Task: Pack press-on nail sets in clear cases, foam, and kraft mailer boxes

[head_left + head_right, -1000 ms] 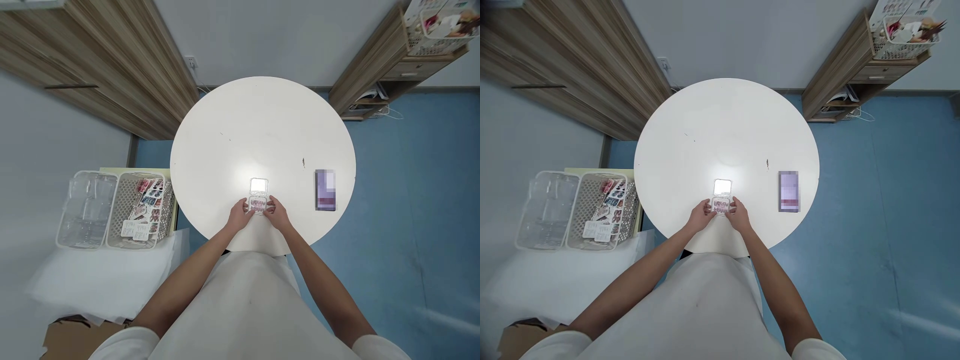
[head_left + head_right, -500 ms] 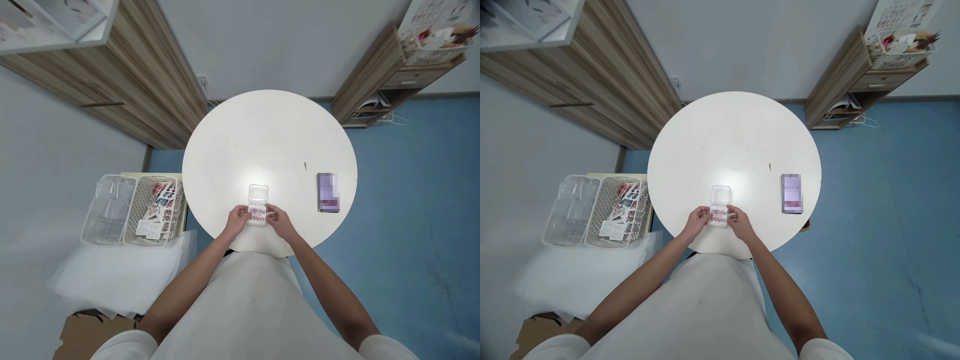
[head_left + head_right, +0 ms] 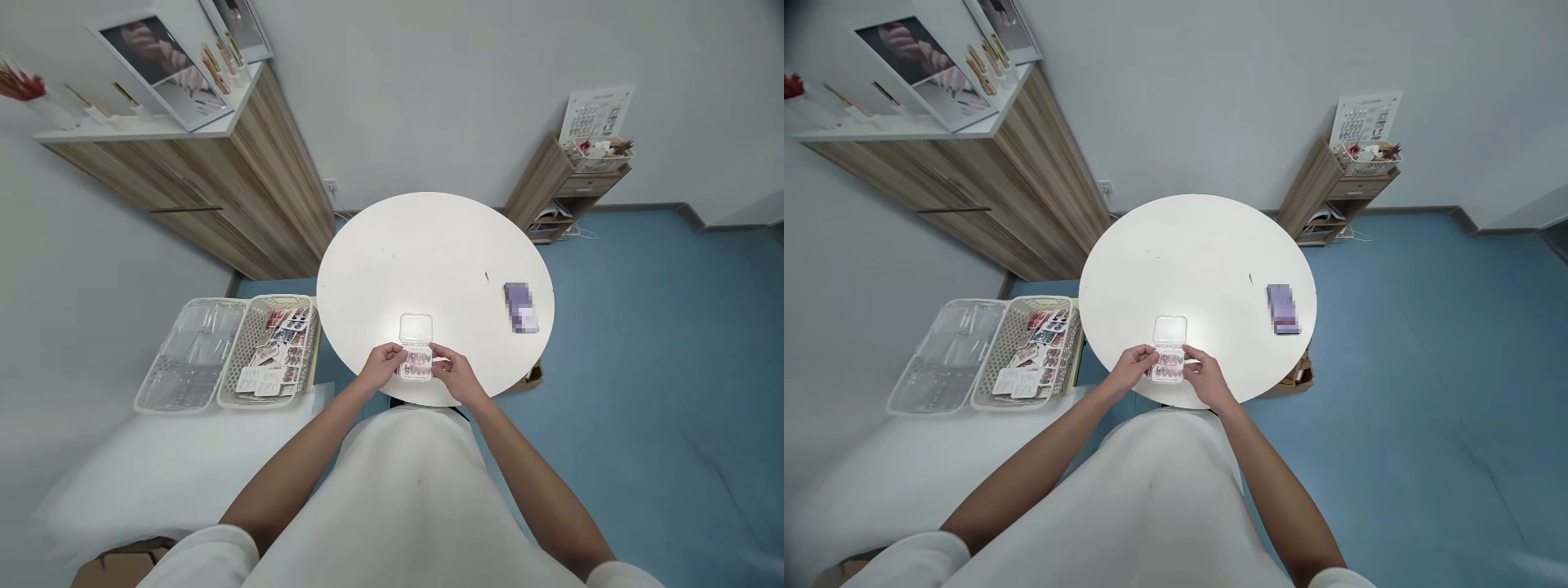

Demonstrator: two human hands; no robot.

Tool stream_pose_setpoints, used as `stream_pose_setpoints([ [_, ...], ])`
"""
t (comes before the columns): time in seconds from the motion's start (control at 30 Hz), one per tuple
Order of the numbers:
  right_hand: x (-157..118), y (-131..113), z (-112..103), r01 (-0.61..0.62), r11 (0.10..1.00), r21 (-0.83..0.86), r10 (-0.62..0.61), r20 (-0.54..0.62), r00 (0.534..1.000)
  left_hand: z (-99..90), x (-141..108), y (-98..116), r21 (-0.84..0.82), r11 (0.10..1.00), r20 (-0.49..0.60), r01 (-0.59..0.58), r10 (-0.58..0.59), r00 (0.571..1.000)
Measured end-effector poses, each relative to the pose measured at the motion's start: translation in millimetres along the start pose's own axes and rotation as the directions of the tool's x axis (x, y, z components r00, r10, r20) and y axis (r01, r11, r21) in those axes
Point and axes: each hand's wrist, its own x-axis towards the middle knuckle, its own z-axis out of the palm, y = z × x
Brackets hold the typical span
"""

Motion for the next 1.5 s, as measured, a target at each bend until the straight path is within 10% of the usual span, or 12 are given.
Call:
stream_pose_setpoints([
  [0.4, -15.0, 8.8, 41.7, 0.033, 0.999, -0.033, -0.04, -0.253, 0.967, -24.2, -36.9, -3.4, -0.144, 0.988, 0.174, 0.051, -0.025, 0.984],
  [0.7, -15.2, 8.6, 42.2, 0.031, 0.997, -0.072, -0.051, -0.296, 0.954, -25.1, -41.9, -22.4, -0.128, 0.991, 0.085, 0.033, -0.022, 0.996],
  [1.07, -10.4, -3.6, 30.4, -0.097, 0.928, 0.359, 0.122, -0.048, 0.991, -25.2, -46.4, -18.5, -0.154, 0.987, 0.153, 0.045, -0.021, 0.988],
  [1.5, -10.9, -4.8, 27.0, 0.051, 0.952, 0.302, -0.029, -0.079, 0.996, -22.8, -50.2, -15.3, -0.285, 0.941, 0.216, 0.184, -0.124, 0.968],
])
